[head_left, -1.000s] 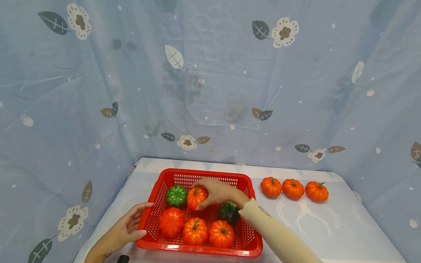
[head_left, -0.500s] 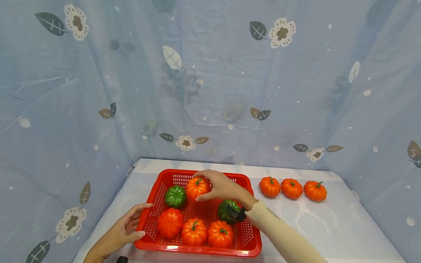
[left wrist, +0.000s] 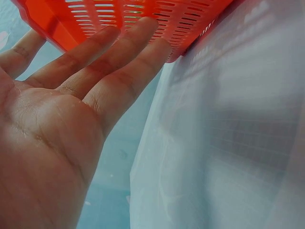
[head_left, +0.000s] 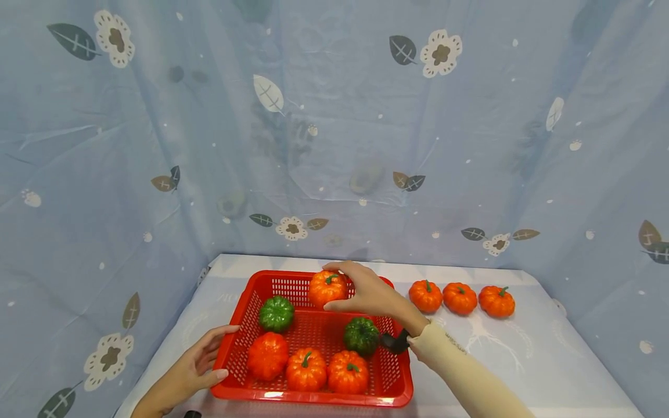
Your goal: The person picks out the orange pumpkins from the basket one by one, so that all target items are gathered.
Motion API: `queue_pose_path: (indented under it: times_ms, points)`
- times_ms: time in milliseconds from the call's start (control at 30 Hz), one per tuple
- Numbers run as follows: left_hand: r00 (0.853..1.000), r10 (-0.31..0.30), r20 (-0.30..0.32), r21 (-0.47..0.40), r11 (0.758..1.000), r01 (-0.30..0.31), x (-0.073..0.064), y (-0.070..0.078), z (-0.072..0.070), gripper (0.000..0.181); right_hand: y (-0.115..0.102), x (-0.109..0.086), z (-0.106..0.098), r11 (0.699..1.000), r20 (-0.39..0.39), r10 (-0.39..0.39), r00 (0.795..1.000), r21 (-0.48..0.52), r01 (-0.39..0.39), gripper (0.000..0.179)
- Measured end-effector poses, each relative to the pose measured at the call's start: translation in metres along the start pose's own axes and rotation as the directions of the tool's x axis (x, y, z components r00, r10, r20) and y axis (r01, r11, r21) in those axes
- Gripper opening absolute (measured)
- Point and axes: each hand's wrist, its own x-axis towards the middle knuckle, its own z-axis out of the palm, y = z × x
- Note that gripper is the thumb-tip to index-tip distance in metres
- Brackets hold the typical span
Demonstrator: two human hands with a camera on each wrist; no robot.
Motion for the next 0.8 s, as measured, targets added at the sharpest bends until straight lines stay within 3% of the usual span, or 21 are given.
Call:
queue_pose_path:
  times_ms: [400,800]
  points:
    - [1.0,-0.005,0.003,0.007,1.0,0.005,-0.001,0.001,0.0,0.068,0.012,-0.026,-0.02,0.999,-0.086,0.045,0.995,0.01,-0.044,0.079]
    - [1.0,0.007,0.017,-0.014,1.0,-0.007,-0.001,-0.001,-0.001,0.068,0.031,-0.063,-0.041,0.988,-0.172,0.144,0.975,0.083,-0.131,0.076]
